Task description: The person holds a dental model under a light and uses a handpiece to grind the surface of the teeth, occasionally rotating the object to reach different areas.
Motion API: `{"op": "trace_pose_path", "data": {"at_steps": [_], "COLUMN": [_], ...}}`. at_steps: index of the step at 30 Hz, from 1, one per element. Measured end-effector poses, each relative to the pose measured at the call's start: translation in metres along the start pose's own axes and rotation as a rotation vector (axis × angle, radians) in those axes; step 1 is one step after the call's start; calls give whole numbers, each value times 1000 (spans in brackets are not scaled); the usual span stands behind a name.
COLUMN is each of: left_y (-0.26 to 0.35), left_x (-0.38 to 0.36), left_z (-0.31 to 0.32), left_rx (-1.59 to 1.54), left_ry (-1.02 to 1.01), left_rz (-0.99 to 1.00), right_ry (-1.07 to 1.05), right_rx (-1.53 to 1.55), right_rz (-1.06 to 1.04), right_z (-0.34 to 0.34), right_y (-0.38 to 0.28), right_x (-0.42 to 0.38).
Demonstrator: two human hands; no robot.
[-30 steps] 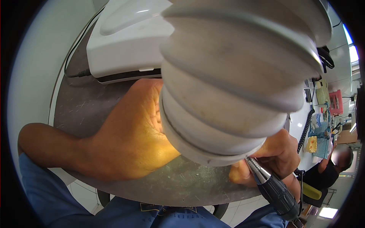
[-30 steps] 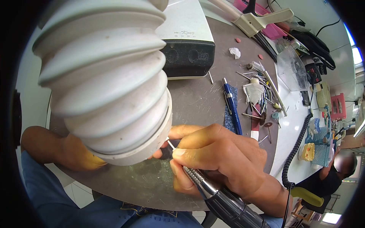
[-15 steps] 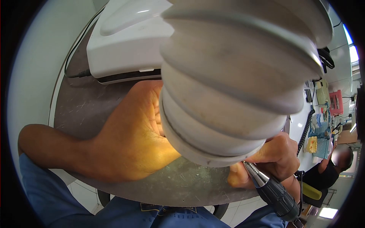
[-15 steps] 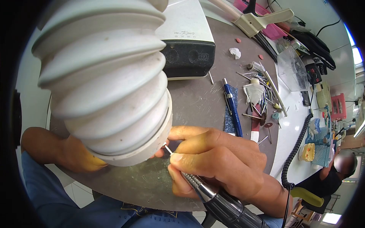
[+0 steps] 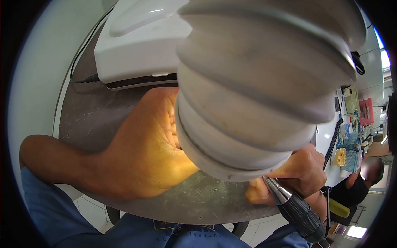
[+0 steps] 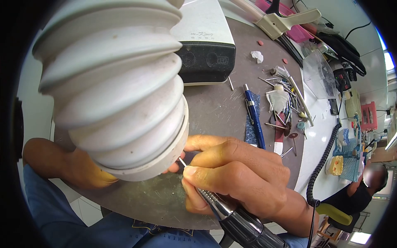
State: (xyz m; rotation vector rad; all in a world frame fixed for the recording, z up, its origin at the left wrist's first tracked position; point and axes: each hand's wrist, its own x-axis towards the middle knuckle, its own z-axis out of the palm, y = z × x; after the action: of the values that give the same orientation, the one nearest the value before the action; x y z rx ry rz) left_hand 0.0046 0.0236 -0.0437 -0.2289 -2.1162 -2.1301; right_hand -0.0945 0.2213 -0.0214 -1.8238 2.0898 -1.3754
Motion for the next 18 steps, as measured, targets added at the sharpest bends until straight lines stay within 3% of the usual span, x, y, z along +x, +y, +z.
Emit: {"op": "trace_pose_path", "data": {"at_steps": [2,6,8,15,17,18], "left_y": [-4,-24,-36,-2,19,14], "left_x": [-1,2,2,-3,0,1], "left_z": [1,-2,17,9,5,3], "left_rx": [-419,-91,-488,-432,441,441], "left_ry": [6,-75,114,95,52,50], "left_rz": [-95,134,90,-181,53,54], "right_ry": [7,19,-7,56,57,59], "right_rx": [-5,-8,-11,10,-3,-16], "right_rz": [-14,-36,-19,-34,-45,-59], "right_z": [0,0,-1,4,4,3], "right_y": [0,0,0,1,2,2], "right_x": [1,4,1,2,3,4]}}
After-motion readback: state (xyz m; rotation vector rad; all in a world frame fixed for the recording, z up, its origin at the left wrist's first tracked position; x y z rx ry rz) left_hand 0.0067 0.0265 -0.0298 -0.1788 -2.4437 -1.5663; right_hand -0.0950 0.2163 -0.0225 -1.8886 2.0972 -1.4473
